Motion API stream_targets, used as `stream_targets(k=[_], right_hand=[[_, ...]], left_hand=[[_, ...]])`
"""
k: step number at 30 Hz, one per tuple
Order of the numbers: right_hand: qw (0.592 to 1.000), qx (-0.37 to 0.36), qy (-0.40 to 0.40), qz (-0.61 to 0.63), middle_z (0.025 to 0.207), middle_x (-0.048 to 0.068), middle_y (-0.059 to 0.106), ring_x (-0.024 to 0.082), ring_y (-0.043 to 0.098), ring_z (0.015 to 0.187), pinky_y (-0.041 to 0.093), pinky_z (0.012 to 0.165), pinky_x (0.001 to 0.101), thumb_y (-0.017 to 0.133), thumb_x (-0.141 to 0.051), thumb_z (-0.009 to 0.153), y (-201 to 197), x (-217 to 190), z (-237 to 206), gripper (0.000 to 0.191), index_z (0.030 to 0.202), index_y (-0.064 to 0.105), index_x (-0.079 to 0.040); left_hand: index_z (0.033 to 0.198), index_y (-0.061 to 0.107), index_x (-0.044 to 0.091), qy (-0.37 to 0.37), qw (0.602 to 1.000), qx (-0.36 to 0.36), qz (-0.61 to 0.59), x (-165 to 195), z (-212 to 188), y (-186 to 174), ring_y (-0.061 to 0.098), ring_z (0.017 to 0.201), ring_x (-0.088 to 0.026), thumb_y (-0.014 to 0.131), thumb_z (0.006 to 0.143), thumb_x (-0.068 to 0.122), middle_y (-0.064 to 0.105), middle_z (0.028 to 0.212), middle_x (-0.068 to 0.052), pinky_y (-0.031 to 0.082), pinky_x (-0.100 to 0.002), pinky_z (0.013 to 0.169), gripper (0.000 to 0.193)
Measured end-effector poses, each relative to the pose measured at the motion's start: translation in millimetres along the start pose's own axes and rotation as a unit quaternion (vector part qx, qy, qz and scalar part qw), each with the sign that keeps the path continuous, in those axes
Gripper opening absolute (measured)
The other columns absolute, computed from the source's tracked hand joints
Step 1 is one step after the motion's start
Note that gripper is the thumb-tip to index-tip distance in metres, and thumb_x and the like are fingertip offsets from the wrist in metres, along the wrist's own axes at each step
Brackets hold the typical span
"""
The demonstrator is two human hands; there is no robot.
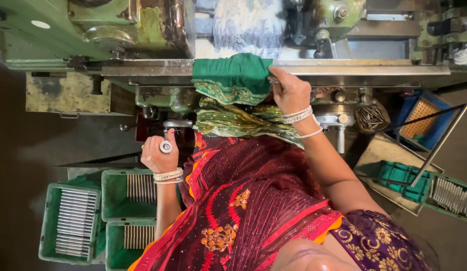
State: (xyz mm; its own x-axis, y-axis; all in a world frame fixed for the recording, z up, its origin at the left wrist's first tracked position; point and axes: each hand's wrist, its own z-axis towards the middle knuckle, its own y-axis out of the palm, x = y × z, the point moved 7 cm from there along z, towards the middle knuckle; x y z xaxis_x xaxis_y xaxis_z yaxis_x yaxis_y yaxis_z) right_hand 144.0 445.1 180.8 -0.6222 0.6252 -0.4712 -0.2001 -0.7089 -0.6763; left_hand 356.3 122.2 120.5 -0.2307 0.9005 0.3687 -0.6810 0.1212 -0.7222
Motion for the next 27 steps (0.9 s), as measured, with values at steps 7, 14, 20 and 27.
stream_targets(k=[7, 14, 20, 27], right_hand=[[0.993, -0.039, 0.097, 0.052, 0.089, 0.012, 0.073, 0.022, 0.073, 0.076, 0.056, 0.068, 0.0363, 0.077, -0.005, 0.095, -26.4, 39.3, -1.7, 0.027, 0.121, 0.074, -0.009], [0.996, 0.094, 0.007, 0.001, 0.097, 0.01, 0.074, 0.021, 0.061, 0.083, 0.047, 0.073, 0.0315, 0.081, -0.002, 0.104, -141.9, 72.5, 3.7, 0.009, 0.111, 0.079, -0.008], [0.982, 0.179, 0.047, -0.046, 0.108, 0.016, 0.068, 0.033, 0.066, 0.094, 0.051, 0.084, 0.0436, 0.05, 0.005, 0.104, -190.0, 184.9, 81.8, 0.024, 0.124, 0.062, -0.002], [0.966, 0.023, 0.079, -0.244, 0.107, 0.024, 0.057, 0.045, 0.057, 0.1, 0.044, 0.083, 0.056, 0.056, 0.004, 0.096, -146.5, 259.7, 156.1, 0.018, 0.11, 0.063, -0.007]], left_hand=[[0.069, 0.048, 0.009, 0.04, 0.998, -0.005, -0.04, 35.8, 13.6, 11.6, 0.054, 0.063, -0.034, 0.087, 0.091, 0.022, 0.052, 0.07, -0.01, 0.043, -0.045, 0.058, 0.047], [0.067, 0.048, 0.011, 0.183, 0.965, -0.006, -0.189, 129.6, 77.6, -21.7, 0.055, 0.062, -0.031, 0.089, 0.087, 0.019, 0.054, 0.07, -0.008, 0.042, -0.042, 0.056, 0.046], [0.067, 0.068, 0.014, -0.105, 0.798, -0.183, -0.565, 190.6, 222.2, 99.8, 0.059, 0.054, -0.012, 0.074, 0.095, 0.042, 0.063, 0.059, 0.001, 0.043, -0.029, 0.055, 0.04], [0.077, 0.059, 0.009, -0.451, 0.497, -0.203, -0.712, 270.2, 318.2, 326.2, 0.053, 0.048, -0.02, 0.079, 0.084, 0.04, 0.055, 0.061, -0.008, 0.045, -0.039, 0.046, 0.037]])
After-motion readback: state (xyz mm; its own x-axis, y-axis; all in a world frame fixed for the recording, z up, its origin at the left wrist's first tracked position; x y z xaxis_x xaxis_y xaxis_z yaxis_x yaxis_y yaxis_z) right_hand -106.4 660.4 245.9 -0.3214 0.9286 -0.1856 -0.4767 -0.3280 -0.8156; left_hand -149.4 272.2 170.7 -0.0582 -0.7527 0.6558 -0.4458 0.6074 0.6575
